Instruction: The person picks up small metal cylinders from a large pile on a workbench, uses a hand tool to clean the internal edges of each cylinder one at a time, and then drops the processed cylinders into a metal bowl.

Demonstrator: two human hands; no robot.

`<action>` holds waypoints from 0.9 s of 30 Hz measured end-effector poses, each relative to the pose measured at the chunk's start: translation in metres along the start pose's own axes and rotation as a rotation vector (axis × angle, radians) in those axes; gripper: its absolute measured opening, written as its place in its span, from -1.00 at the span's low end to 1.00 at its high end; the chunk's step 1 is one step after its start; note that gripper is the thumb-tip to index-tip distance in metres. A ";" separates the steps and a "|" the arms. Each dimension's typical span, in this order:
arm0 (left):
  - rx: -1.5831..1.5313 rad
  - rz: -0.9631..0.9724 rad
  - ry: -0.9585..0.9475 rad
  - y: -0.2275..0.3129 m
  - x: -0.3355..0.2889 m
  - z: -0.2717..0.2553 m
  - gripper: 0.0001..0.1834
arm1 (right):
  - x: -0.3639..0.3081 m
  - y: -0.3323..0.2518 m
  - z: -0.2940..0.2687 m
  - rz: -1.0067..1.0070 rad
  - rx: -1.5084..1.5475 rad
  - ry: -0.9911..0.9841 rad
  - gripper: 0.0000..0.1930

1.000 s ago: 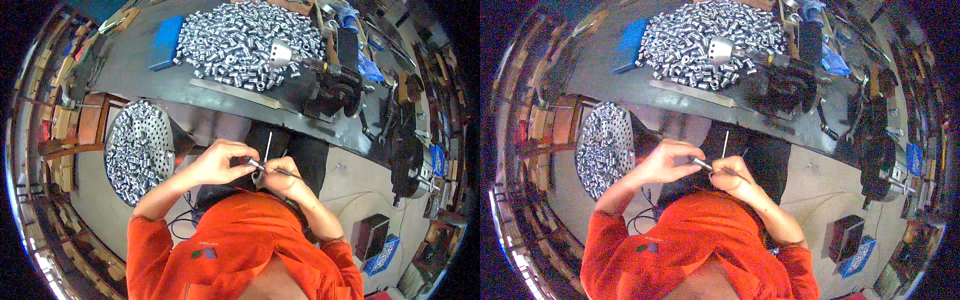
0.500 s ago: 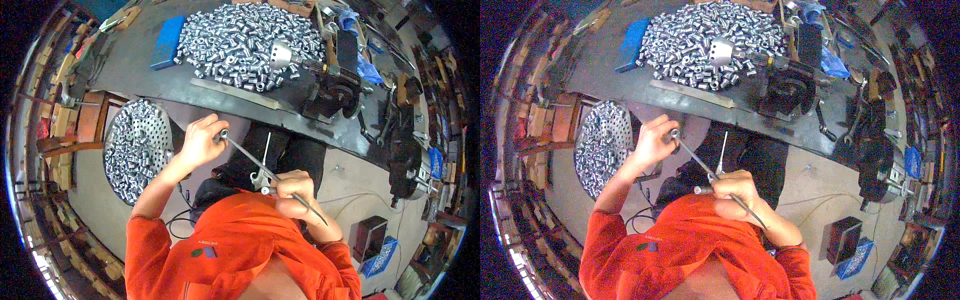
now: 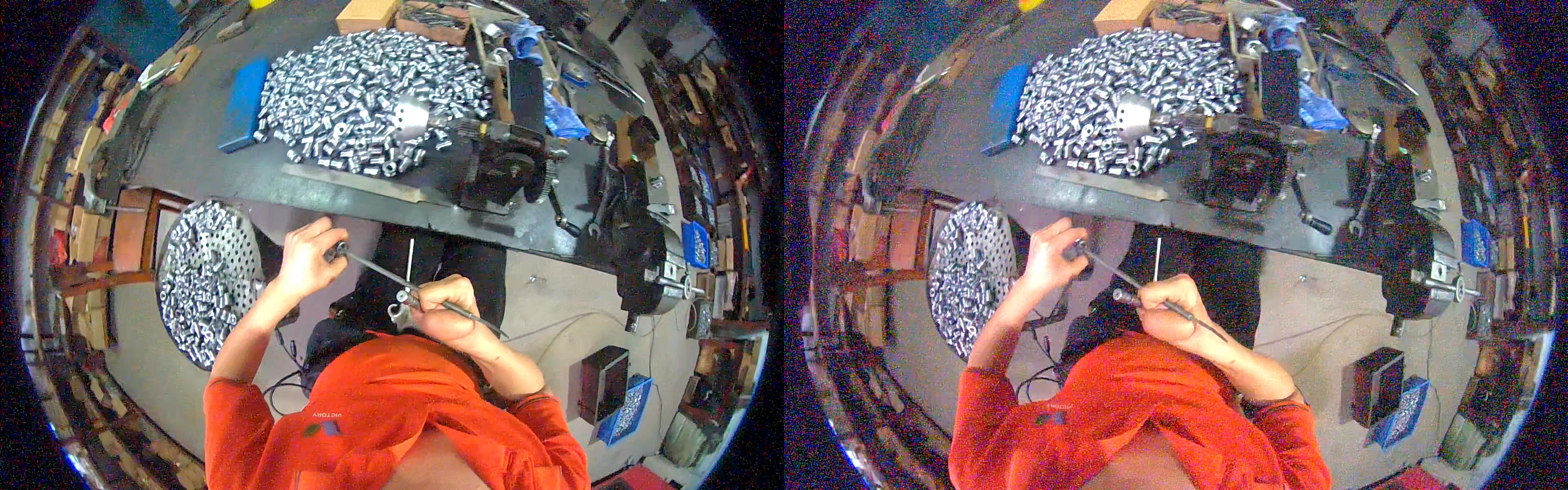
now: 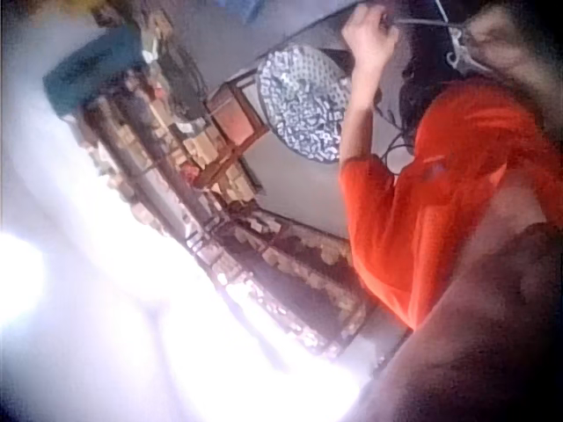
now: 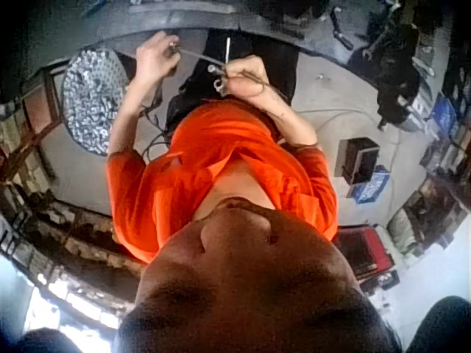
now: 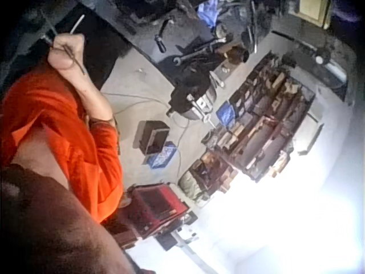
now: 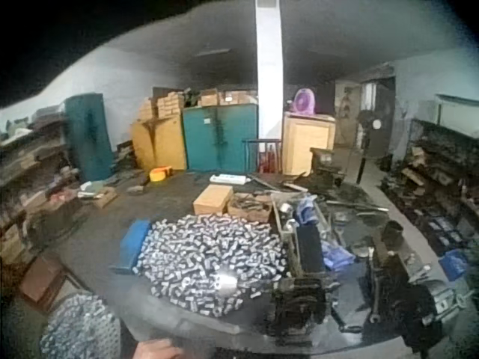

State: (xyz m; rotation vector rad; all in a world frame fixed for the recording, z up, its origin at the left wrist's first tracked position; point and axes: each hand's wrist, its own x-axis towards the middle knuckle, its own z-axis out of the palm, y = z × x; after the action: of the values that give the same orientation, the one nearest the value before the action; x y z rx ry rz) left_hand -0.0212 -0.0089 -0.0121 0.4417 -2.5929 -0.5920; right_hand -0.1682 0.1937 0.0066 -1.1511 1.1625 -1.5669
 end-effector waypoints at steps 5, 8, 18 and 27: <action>-0.009 0.062 -0.069 0.005 0.001 0.005 -0.73 | 0.000 0.010 -0.001 0.083 0.008 -0.038 -0.72; 0.023 0.087 -0.109 0.018 0.004 0.011 -0.70 | 0.006 0.022 0.004 0.035 -0.039 -0.082 -0.70; 0.149 -0.017 -0.067 -0.015 0.047 0.012 -0.70 | -0.009 0.005 -0.001 -0.470 -0.552 0.100 -0.71; -0.646 -0.264 0.339 -0.059 0.162 -0.032 -0.61 | -0.023 0.014 0.000 -0.340 -0.478 0.089 -0.75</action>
State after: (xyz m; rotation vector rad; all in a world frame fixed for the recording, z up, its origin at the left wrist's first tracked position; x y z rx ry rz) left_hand -0.1310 -0.1339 0.0421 0.5983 -1.8971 -1.2641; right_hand -0.1619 0.2130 -0.0117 -1.6756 1.5131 -1.6483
